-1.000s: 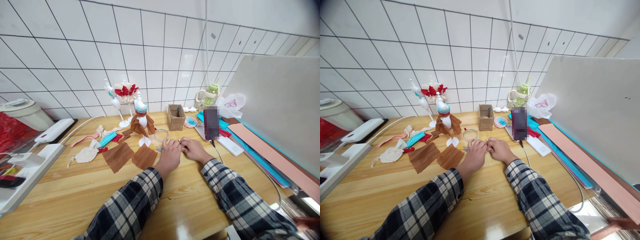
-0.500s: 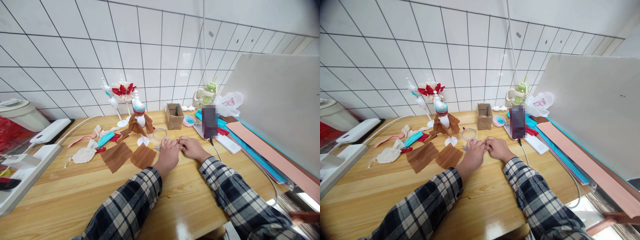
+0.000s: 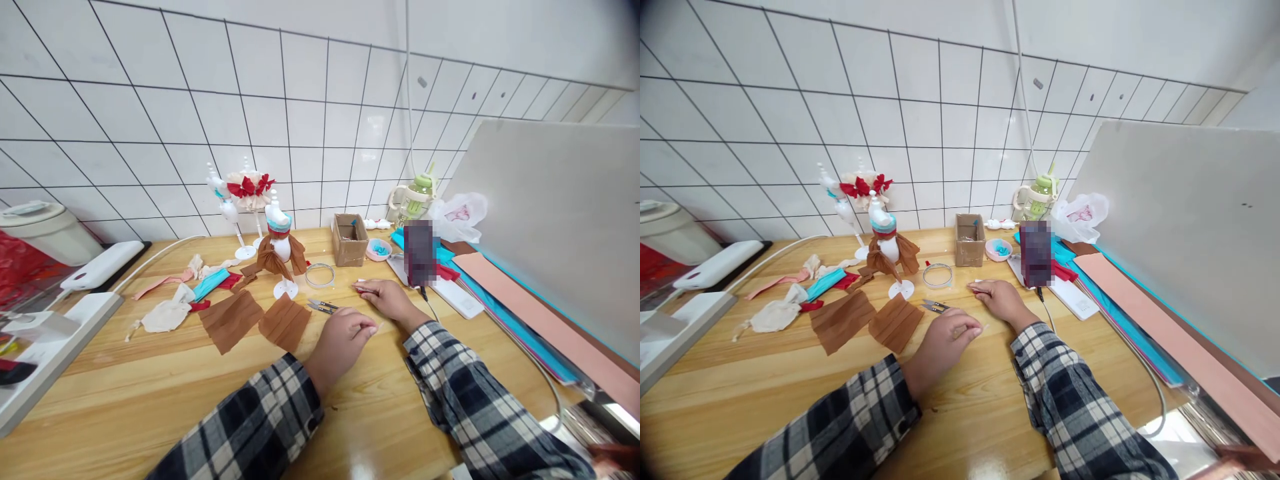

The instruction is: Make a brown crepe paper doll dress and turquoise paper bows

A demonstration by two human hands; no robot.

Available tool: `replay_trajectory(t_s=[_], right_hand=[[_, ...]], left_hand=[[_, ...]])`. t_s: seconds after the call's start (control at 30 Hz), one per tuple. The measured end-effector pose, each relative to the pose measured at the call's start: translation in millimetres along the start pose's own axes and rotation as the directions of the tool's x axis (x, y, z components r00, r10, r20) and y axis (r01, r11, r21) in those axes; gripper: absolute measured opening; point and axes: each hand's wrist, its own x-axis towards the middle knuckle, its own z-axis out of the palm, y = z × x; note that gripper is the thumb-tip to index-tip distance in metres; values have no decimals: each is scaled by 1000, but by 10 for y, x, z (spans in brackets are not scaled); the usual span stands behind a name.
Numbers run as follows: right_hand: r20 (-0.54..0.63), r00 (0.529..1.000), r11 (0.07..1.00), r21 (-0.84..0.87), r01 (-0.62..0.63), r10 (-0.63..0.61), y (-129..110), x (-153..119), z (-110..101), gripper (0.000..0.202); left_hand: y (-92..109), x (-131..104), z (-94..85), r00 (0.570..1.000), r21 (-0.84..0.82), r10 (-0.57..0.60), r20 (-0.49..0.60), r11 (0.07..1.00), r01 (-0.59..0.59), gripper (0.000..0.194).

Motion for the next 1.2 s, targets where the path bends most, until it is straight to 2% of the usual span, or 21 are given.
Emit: replay_trajectory(t_s=[0.07,0.2,0.23,0.3,0.37,0.43,0.47,0.53,0.57,0.63,0.7,0.77,0.87,0.97,1.07,1.2], right_hand=[[27,999,999,42,-30,28,-29,10,-13,47],[21,1000,1000,-25,-10,10,-104,-4,-96,67],[-3,1000,997,-69,19,-19,-128,-28,-136,67],[-89,995,990,-139,38,-51,-204,-99,-225,60],[-215,975,977,-213,14,-61,-350,-173,-278,48],[-264,958,973,-224,53,-113,-586,-212,-228,36],[-232,960,970,-220,105,-156,-733,-212,-153,31],[-64,961,943,-217,251,-270,-1044,-177,82,26],[43,940,915,-215,341,-340,-1190,-150,224,24],[143,908,873,-250,418,-393,-1426,-106,495,19],[151,934,874,-331,357,-324,-1572,-101,688,16],[145,948,872,-373,317,-283,-1650,-133,777,19],[91,958,902,-323,287,-272,-1716,-171,761,22],[-105,970,966,-168,198,-217,-1754,-132,688,15],[-270,933,971,-84,222,-237,-1736,-86,648,20],[-229,914,939,-163,303,-335,-1641,-121,642,29]], left_hand=[[3,-112,-140,995,-148,-101,-26,984,96,13],[-67,-468,-499,984,-405,-179,-3,900,162,13],[-106,-564,-606,969,-490,-247,-4,845,214,13],[-199,-739,-825,922,-704,-387,-17,659,263,27],[-292,-872,-1026,884,-862,-467,13,443,247,36],[-375,-940,-1180,877,-936,-481,12,303,178,39],[-412,-948,-1233,877,-956,-480,3,257,144,40],[-475,-923,-1293,885,-977,-465,13,182,109,44],[-499,-900,-1304,889,-982,-457,17,158,100,46],[-531,-860,-1305,893,-986,-449,25,136,96,48],[-536,-851,-1300,896,-987,-443,28,132,97,50],[-522,-871,-1300,900,-987,-436,18,136,85,52],[-497,-910,-1299,906,-990,-422,14,124,73,53],[-495,-923,-1288,914,-992,-400,64,73,101,56],[-501,-921,-1260,923,-991,-375,80,67,113,58],[-460,-903,-1142,942,-982,-328,68,145,122,57]])
